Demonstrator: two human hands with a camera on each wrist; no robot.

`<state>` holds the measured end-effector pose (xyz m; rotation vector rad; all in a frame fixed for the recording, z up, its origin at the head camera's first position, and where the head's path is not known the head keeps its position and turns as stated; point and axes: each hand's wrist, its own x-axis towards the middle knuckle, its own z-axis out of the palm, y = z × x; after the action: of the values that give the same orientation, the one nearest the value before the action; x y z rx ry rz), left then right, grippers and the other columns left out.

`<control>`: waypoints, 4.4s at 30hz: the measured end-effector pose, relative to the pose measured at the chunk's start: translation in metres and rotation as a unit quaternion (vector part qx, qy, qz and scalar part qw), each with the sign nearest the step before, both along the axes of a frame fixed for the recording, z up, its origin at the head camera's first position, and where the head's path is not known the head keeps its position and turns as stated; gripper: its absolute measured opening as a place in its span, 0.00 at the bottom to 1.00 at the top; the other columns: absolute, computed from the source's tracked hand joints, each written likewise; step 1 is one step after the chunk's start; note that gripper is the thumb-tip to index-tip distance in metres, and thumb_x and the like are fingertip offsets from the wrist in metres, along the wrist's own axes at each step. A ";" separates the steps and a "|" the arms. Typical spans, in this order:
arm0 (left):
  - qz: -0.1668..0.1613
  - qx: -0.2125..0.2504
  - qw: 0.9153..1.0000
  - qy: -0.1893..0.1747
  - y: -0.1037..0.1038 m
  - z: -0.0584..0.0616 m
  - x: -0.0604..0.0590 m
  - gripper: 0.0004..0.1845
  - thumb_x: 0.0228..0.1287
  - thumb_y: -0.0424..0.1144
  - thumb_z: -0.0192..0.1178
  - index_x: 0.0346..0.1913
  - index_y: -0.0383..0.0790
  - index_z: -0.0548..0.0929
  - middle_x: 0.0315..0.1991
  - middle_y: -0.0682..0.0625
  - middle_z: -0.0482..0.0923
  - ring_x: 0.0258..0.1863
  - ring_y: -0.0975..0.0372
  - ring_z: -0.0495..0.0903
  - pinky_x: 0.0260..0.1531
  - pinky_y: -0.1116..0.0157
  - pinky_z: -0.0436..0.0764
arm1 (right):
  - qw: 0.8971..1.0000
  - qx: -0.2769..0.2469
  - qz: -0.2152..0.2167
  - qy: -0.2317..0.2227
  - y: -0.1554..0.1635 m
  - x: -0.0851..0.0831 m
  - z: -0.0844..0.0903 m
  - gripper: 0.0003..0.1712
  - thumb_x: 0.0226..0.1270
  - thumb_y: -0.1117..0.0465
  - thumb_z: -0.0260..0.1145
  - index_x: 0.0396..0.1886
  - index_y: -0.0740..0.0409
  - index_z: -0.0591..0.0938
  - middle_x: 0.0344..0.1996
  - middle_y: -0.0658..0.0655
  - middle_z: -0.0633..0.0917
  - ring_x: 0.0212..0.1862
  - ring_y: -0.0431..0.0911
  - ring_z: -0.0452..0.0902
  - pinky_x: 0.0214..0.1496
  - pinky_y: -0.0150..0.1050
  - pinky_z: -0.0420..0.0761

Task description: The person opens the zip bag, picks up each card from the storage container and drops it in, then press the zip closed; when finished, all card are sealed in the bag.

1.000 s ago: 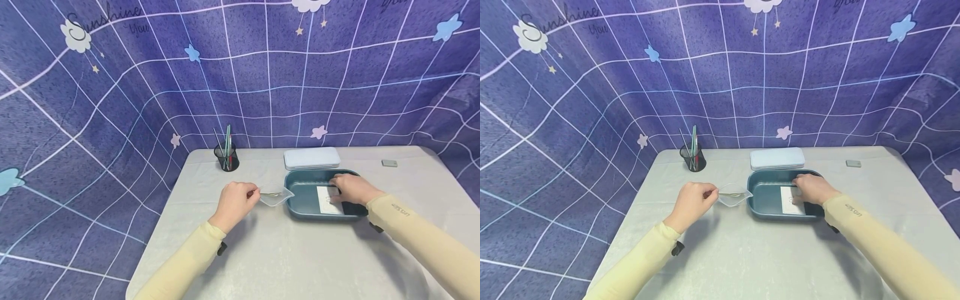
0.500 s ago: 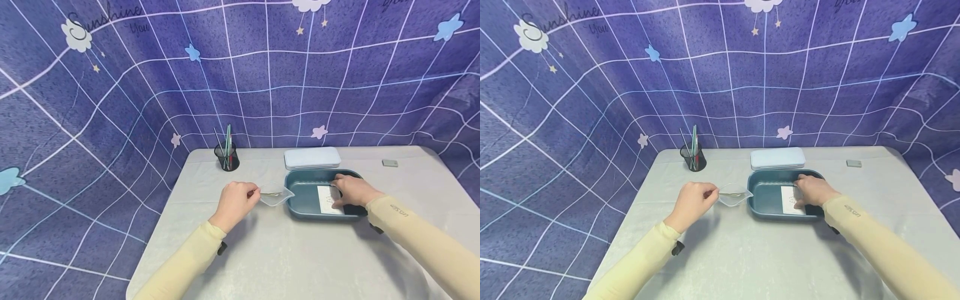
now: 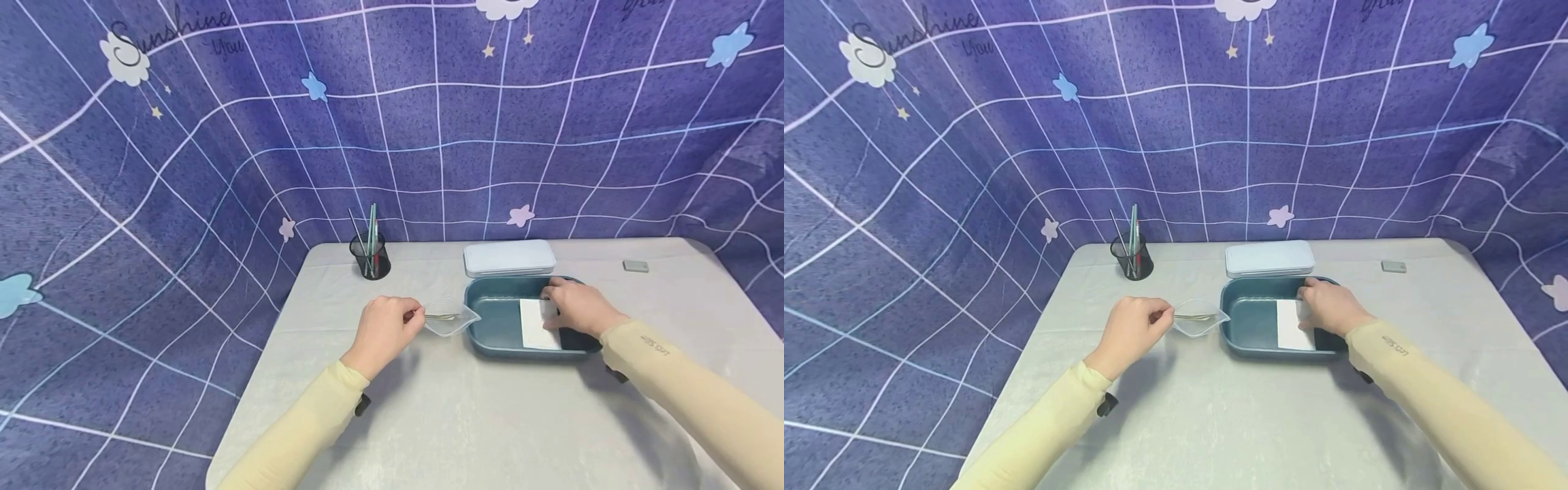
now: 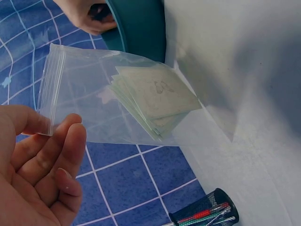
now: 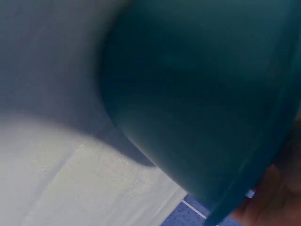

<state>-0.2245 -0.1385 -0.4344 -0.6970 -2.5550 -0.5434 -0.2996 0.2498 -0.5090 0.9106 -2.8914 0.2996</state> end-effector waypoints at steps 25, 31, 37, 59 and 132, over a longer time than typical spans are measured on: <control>0.001 -0.004 1.000 0.004 0.002 0.000 -0.003 0.09 0.61 0.36 0.64 0.25 0.52 0.88 0.17 0.66 0.74 0.17 0.68 0.71 0.22 0.64 0.72 | 0.989 -0.097 0.064 0.087 -0.012 0.023 0.063 0.10 0.60 0.63 0.76 0.30 0.44 0.83 0.32 0.41 0.79 0.31 0.39 0.74 0.35 0.47 0.79; -0.002 -0.001 1.000 0.008 0.003 0.000 -0.003 0.09 0.61 0.36 0.64 0.25 0.51 0.88 0.17 0.66 0.75 0.17 0.69 0.72 0.22 0.64 0.73 | 0.972 -0.150 0.072 0.165 -0.037 0.041 0.082 0.06 0.61 0.61 0.72 0.35 0.46 0.84 0.34 0.41 0.81 0.33 0.39 0.76 0.35 0.46 0.80; 0.001 -0.002 1.000 0.005 0.002 -0.001 -0.003 0.09 0.61 0.37 0.64 0.27 0.51 0.90 0.18 0.66 0.77 0.18 0.69 0.73 0.23 0.64 0.73 | 0.940 -0.224 0.114 0.230 -0.061 0.057 0.102 0.02 0.65 0.58 0.66 0.36 0.49 0.84 0.37 0.43 0.83 0.40 0.42 0.80 0.42 0.43 0.79; 0.009 -0.004 1.000 -0.005 0.001 0.000 -0.001 0.08 0.62 0.37 0.64 0.27 0.51 0.90 0.18 0.66 0.77 0.18 0.69 0.73 0.23 0.64 0.73 | 0.939 -0.219 0.172 0.200 -0.110 0.077 0.095 0.04 0.64 0.62 0.67 0.31 0.47 0.84 0.40 0.43 0.81 0.41 0.41 0.77 0.46 0.40 0.77; 0.051 0.063 0.997 0.002 -0.010 -0.007 -0.006 0.10 0.68 0.40 0.63 0.28 0.50 0.90 0.19 0.63 0.79 0.18 0.69 0.73 0.24 0.63 0.73 | 0.973 -0.191 0.074 0.104 -0.127 0.043 0.047 0.08 0.65 0.52 0.77 0.38 0.48 0.89 0.33 0.41 0.85 0.34 0.38 0.82 0.36 0.41 0.81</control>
<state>-0.2304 -0.1488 -0.4412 -0.5211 -2.5098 -0.6616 -0.2563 0.1230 -0.4619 1.0145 -2.4584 0.6992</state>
